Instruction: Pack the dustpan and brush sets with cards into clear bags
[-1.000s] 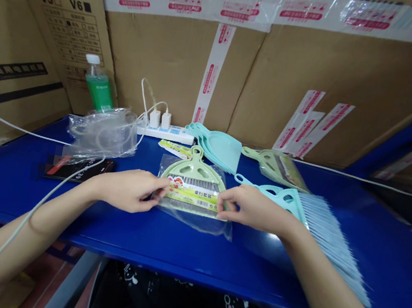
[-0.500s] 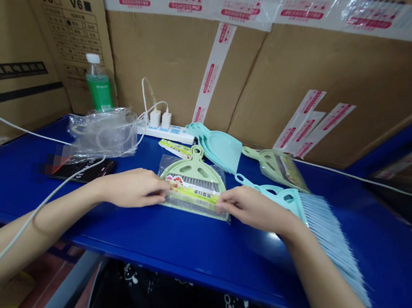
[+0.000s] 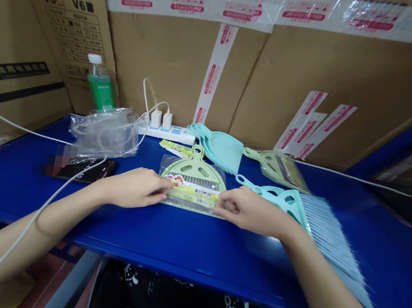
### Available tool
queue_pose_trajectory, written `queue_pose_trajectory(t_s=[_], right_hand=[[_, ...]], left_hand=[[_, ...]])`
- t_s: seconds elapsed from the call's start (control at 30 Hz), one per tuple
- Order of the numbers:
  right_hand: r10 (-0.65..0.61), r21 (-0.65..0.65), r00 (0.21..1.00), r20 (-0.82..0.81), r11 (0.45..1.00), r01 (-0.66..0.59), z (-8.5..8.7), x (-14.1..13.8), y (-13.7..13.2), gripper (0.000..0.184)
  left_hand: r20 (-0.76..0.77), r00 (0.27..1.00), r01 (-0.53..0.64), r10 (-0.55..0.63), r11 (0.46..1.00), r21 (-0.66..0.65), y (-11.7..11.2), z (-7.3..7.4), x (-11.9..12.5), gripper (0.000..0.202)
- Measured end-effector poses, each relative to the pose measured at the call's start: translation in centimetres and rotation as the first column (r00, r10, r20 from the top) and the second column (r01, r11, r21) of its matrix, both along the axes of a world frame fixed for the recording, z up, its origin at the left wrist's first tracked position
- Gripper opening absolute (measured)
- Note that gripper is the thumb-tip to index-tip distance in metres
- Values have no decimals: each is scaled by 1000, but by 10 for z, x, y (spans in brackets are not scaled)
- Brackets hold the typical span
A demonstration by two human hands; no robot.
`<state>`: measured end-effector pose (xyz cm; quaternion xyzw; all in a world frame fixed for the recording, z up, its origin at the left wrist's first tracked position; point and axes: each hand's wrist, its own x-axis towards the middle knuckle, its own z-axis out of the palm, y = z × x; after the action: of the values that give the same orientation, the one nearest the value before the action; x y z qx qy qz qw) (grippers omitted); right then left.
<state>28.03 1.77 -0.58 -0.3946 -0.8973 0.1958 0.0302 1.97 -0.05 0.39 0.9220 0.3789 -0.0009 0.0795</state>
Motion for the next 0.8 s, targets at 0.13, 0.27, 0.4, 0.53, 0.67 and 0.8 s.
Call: queue_pose_trajectory(t_s=[0.13, 0.27, 0.4, 0.53, 0.67, 0.8], right_hand=[[-29, 65, 999, -27, 997, 31, -5, -1, 3, 28], [0, 155, 994, -110, 988, 17, -8, -1, 5, 25], [-8, 151, 987, -160, 988, 33, -13, -2, 7, 26], [-32, 124, 987, -159, 991, 52, -14, -4, 7, 26], [-49, 104, 986, -158, 992, 66, -14, -5, 7, 26], [-39, 106, 984, -174, 993, 58, -16, -5, 8, 26]], left_hand=[[17, 1000, 2, -1, 1000, -7, 0, -1, 0, 20], [43, 999, -25, 25, 999, -23, -1, -2, 1, 19], [66, 992, -101, 103, 994, -35, 0, -3, 1, 12], [64, 987, -151, 150, 989, 6, 1, -8, 4, 14], [26, 985, -171, 169, 980, 106, 0, -14, 7, 15], [51, 981, -192, 186, 964, 182, 2, -17, 7, 13]])
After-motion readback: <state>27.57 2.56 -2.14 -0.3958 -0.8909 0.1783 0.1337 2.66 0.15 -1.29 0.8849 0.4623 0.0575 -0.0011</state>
